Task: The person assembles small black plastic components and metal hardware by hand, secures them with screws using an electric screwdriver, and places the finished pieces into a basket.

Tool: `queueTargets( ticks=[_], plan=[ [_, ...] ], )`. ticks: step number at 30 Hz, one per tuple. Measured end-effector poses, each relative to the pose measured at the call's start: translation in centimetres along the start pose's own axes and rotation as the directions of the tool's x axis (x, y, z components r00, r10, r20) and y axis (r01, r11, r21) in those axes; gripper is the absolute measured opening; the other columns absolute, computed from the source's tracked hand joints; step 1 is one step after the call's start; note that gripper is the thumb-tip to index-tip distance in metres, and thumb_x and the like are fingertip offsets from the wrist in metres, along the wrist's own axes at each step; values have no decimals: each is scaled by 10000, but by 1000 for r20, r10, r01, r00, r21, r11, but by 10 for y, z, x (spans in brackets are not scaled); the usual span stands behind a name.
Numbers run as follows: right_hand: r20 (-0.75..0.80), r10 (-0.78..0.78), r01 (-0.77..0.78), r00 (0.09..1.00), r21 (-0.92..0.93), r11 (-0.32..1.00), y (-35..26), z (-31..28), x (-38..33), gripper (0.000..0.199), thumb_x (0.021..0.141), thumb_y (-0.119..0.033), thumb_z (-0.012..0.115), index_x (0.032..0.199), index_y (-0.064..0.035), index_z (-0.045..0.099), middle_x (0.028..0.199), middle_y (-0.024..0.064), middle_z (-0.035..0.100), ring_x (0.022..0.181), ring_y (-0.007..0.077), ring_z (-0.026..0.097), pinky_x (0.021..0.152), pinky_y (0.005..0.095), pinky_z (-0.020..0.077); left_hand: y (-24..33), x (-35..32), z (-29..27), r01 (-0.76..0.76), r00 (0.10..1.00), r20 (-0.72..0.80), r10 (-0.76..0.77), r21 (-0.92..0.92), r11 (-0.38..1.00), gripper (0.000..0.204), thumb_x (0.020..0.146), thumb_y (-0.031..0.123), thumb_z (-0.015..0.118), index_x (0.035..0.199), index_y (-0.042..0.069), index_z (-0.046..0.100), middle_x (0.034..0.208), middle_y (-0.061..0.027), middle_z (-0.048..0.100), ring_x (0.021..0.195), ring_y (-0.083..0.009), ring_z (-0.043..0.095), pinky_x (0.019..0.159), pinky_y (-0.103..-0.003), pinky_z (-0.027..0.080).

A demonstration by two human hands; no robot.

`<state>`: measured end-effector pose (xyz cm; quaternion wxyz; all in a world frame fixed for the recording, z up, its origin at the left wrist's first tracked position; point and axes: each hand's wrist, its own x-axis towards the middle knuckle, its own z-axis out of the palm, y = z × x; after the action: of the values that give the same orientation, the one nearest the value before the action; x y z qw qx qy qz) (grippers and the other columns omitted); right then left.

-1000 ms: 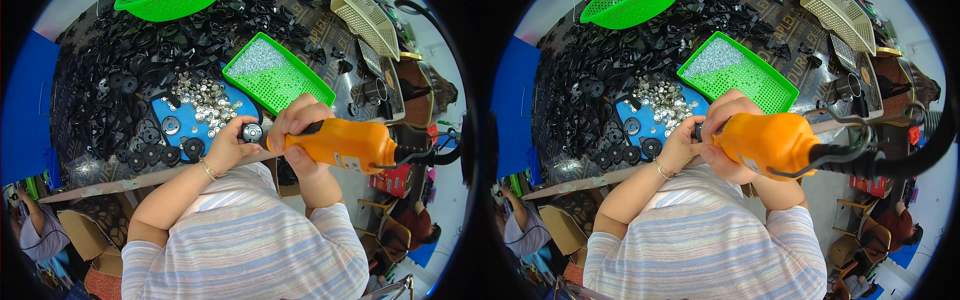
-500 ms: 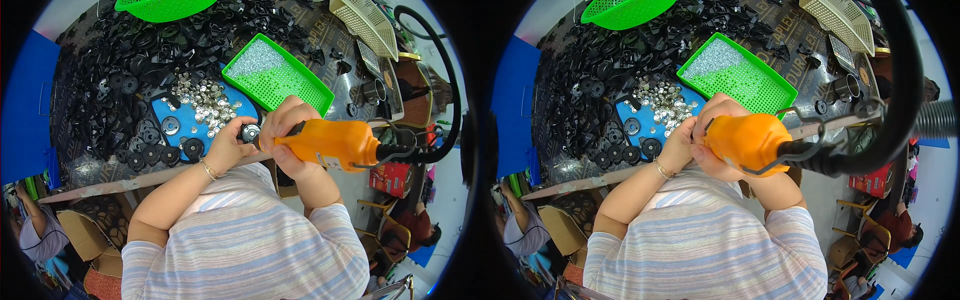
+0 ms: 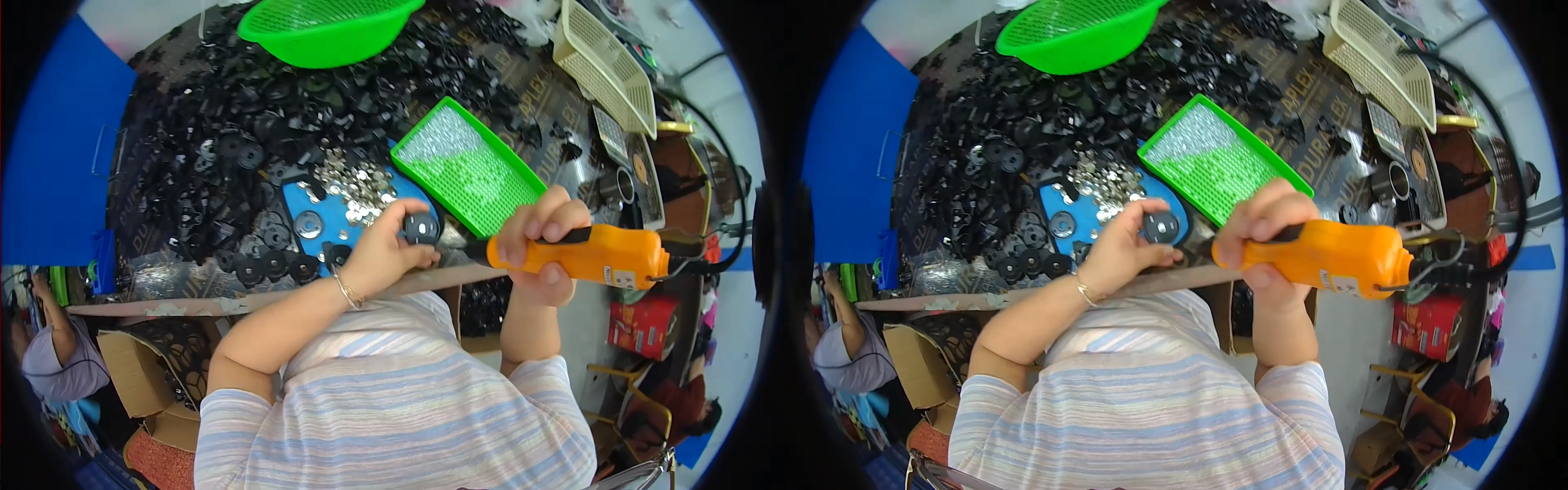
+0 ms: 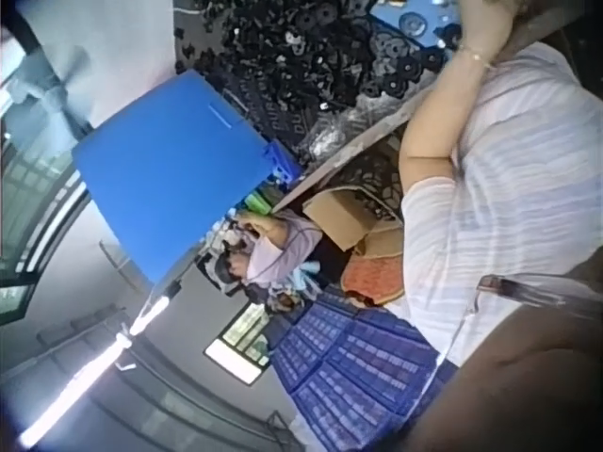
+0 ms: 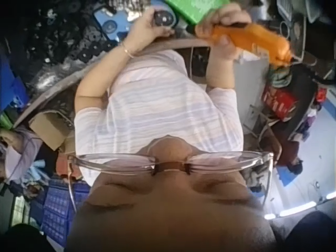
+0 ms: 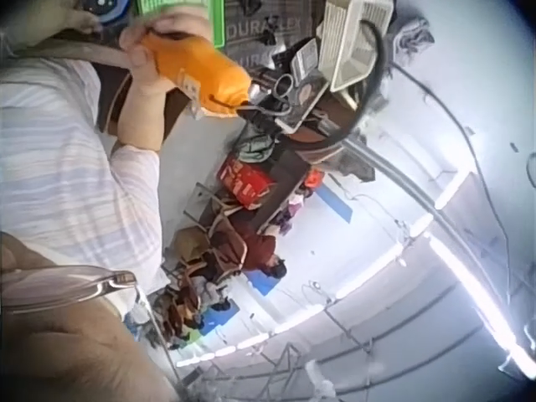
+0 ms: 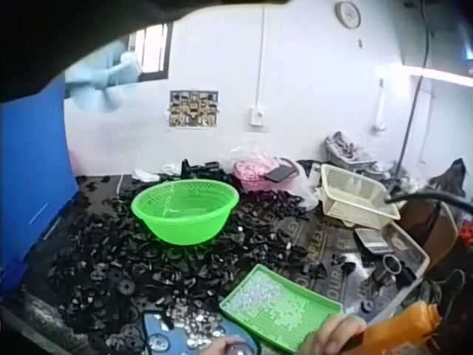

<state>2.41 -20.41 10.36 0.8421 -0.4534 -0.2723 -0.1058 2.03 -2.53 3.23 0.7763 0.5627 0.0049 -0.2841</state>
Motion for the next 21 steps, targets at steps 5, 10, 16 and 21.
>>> queueTargets(
  ticks=[5,10,16,21],
  plan=[
    [-71,-19,20,997,11,1000,2,-13,-9,316,730,-149,690,901,-22,456,848,91,440,574,166,523,524,267,471,147,51,-29,-597,518,-146,843,644,478,472,746,135,660,1137,15,424,881,-73,568,838,-147,584,684,-283,492],
    [-48,-26,24,999,-32,999,7,-7,-9,312,729,-138,685,903,-22,453,849,90,435,574,159,520,516,271,459,186,97,-99,10,482,-42,875,999,42,759,700,484,660,1270,66,382,1201,-205,511,1078,-348,514,962,-598,252],
    [-131,-24,14,991,-78,997,7,-17,-14,302,730,-126,677,905,-18,455,842,88,437,566,157,514,513,271,458,148,55,-86,153,892,74,446,878,-453,149,777,175,545,875,77,599,848,-99,642,720,-279,635,710,-389,498],
    [-127,-21,6,992,-113,994,8,-20,-16,298,720,-104,676,907,-20,460,853,89,446,575,159,516,525,272,462,106,-5,-86,166,750,274,602,803,-573,32,725,98,532,755,106,539,680,-45,548,570,-191,603,508,-319,456]
  ],
)
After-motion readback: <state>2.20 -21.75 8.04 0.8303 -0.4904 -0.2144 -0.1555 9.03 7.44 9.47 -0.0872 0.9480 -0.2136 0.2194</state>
